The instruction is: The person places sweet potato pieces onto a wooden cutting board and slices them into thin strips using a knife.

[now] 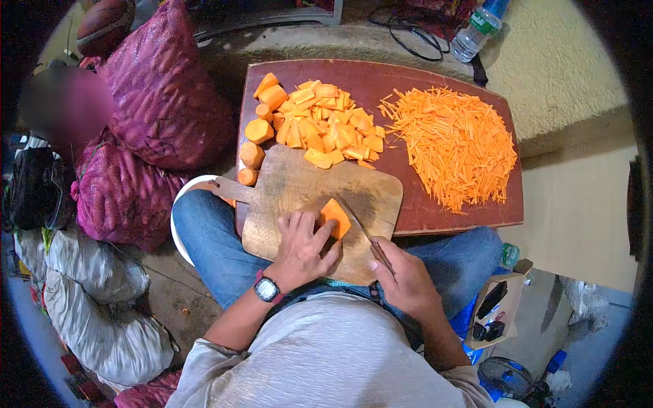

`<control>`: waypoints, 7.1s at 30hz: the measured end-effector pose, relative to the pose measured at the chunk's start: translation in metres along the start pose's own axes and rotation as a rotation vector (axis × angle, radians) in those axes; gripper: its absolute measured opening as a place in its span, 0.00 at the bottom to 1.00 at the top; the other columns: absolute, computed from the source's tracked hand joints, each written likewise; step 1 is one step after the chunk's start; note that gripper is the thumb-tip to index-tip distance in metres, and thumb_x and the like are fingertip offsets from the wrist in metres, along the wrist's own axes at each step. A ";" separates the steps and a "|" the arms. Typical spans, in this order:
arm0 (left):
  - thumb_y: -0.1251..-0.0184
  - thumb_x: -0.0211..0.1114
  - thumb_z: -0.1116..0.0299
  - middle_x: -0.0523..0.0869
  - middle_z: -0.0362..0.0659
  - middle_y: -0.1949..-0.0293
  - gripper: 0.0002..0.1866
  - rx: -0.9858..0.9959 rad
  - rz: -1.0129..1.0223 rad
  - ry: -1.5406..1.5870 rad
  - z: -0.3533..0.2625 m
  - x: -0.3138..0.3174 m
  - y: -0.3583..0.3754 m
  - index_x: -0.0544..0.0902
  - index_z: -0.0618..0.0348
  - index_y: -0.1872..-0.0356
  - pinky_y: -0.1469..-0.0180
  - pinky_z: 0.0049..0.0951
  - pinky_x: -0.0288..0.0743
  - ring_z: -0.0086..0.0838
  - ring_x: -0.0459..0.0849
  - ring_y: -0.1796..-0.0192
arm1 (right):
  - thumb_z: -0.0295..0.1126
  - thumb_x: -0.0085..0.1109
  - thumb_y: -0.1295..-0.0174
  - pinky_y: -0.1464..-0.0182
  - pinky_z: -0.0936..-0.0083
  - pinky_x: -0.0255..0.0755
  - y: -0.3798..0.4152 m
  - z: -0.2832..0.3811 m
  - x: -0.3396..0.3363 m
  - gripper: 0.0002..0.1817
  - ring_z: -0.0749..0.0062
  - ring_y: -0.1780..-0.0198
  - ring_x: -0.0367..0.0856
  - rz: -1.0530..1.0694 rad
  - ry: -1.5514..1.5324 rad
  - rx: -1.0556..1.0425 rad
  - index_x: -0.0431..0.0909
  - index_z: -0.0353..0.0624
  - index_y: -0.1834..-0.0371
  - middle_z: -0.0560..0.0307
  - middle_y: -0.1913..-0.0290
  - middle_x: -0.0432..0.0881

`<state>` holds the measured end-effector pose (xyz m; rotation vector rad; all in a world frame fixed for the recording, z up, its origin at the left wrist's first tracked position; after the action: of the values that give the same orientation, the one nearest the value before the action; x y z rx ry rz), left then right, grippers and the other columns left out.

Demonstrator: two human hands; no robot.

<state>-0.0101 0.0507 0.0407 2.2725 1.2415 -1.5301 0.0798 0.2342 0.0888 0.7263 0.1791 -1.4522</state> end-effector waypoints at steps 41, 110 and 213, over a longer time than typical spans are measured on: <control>0.34 0.67 0.69 0.84 0.49 0.49 0.15 0.162 0.067 -0.058 0.002 0.014 -0.020 0.90 0.66 0.50 0.35 0.48 0.70 0.45 0.79 0.42 | 0.32 0.60 0.21 0.49 0.42 0.81 -0.019 0.007 0.021 0.20 0.27 0.46 0.86 0.033 0.182 -0.055 0.72 0.39 0.32 0.29 0.47 0.87; 0.35 0.65 0.69 0.84 0.45 0.45 0.18 0.123 0.028 -0.078 0.008 0.002 0.003 0.91 0.61 0.46 0.33 0.52 0.64 0.43 0.79 0.39 | 0.31 0.60 0.22 0.47 0.39 0.81 -0.037 0.033 0.041 0.24 0.26 0.45 0.86 0.094 0.261 -0.032 0.72 0.36 0.27 0.25 0.47 0.86; 0.46 0.77 0.81 0.83 0.56 0.46 0.25 -0.171 -0.079 0.306 0.023 -0.016 0.008 0.87 0.65 0.43 0.38 0.47 0.79 0.54 0.82 0.43 | 0.32 0.60 0.22 0.53 0.55 0.81 -0.015 -0.007 -0.040 0.16 0.40 0.57 0.90 -0.327 0.134 -0.160 0.81 0.33 0.38 0.32 0.60 0.87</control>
<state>-0.0232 0.0245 0.0401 2.4319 1.4889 -1.0747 0.0620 0.2718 0.0994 0.6849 0.5318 -1.6767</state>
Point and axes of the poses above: each hand's wrist, its own y-axis away from the middle knuckle, its own x-axis out of the palm, z = x × y, the point moved 6 cm from there along -y, towards the middle knuckle
